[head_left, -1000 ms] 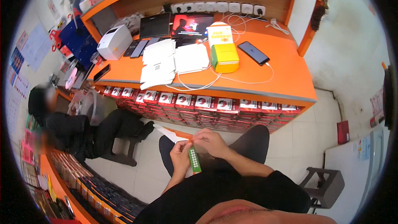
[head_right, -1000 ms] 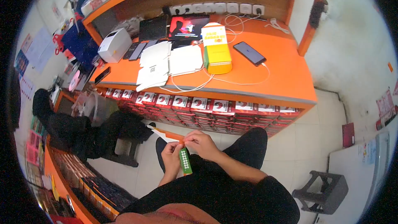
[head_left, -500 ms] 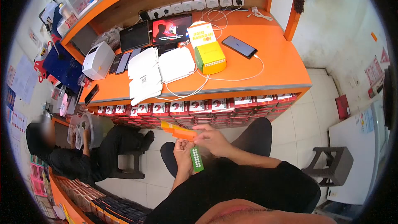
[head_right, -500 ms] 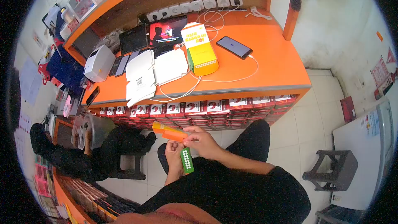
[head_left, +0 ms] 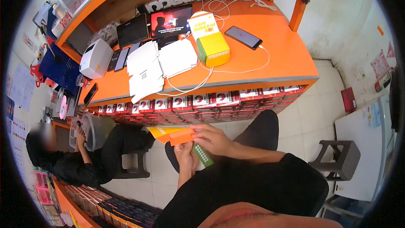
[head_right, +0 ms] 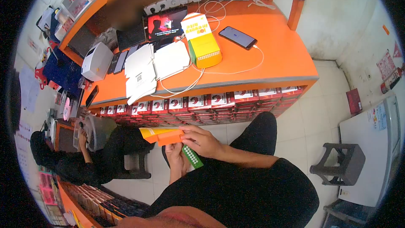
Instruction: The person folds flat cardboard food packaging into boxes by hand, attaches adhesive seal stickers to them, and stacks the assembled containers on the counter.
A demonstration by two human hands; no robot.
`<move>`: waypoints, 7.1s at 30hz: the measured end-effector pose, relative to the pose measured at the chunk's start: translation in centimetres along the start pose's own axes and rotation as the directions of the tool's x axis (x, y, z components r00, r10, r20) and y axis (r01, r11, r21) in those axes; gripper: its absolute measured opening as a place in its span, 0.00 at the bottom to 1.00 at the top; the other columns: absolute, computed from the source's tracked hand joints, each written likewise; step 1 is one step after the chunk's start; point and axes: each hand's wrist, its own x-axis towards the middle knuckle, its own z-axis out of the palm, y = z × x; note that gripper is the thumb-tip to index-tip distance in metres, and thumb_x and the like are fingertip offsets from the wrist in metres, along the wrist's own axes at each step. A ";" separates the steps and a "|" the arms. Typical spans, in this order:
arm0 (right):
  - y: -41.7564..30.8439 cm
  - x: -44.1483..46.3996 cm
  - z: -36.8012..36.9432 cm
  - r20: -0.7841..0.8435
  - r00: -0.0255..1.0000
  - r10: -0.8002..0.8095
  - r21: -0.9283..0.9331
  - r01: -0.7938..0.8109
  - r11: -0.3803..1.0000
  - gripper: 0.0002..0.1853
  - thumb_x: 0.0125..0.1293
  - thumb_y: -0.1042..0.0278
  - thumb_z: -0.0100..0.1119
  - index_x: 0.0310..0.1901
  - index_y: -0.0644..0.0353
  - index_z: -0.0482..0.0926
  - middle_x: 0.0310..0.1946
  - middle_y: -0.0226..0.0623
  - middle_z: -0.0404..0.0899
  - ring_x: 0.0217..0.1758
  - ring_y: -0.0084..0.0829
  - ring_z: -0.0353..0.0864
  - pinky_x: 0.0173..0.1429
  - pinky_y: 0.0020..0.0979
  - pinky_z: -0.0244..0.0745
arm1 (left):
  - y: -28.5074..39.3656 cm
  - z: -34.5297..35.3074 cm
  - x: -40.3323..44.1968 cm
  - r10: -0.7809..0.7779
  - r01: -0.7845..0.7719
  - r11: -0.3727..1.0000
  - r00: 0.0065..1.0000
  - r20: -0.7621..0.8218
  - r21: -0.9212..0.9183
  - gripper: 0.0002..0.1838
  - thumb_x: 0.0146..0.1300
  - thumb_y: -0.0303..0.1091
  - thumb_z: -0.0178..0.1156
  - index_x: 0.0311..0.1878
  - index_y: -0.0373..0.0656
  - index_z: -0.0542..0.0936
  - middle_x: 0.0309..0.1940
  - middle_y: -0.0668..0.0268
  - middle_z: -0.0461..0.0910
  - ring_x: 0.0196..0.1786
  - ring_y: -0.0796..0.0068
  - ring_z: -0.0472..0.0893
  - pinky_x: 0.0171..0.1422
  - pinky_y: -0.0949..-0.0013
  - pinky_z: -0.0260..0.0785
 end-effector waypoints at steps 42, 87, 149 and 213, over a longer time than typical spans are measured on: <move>-0.2 1.7 -2.1 0.073 0.997 -0.011 -0.171 0.023 0.985 0.10 0.64 0.78 0.66 0.45 0.64 0.77 0.67 0.54 0.73 0.67 0.54 0.77 0.69 0.44 0.75 | 1.2 3.6 0.0 0.109 -0.109 0.822 0.993 0.033 0.558 0.14 0.69 0.21 0.65 0.57 0.36 0.82 0.45 0.67 0.86 0.46 0.79 0.83 0.51 0.72 0.75; -3.6 3.4 -1.0 -0.245 0.963 0.115 0.042 -0.107 0.993 0.05 0.70 0.77 0.65 0.41 0.70 0.86 0.50 0.41 0.82 0.53 0.30 0.81 0.58 0.29 0.75 | 3.9 6.4 0.8 0.489 -0.562 0.364 0.794 0.361 0.743 0.07 0.67 0.26 0.67 0.45 0.35 0.82 0.41 0.52 0.84 0.44 0.55 0.86 0.49 0.62 0.77; -0.5 -4.7 -20.6 -0.741 0.649 -0.171 -0.639 -0.606 0.473 0.44 0.67 0.54 0.68 0.78 0.62 0.58 0.79 0.62 0.52 0.82 0.60 0.49 0.81 0.65 0.40 | -1.9 -9.8 -0.7 -0.052 0.230 -0.490 0.955 -0.292 0.841 0.46 0.64 0.54 0.65 0.79 0.40 0.61 0.78 0.35 0.55 0.77 0.30 0.61 0.77 0.37 0.59; 5.3 -24.2 -23.8 -0.819 -0.370 0.438 0.174 -0.888 -0.425 0.46 0.55 0.38 0.71 0.71 0.53 0.66 0.63 0.54 0.71 0.65 0.59 0.75 0.64 0.56 0.75 | -30.3 -5.5 12.0 -0.568 -0.425 -0.400 0.810 0.145 0.812 0.31 0.71 0.61 0.51 0.62 0.45 0.82 0.64 0.50 0.78 0.65 0.45 0.78 0.67 0.40 0.70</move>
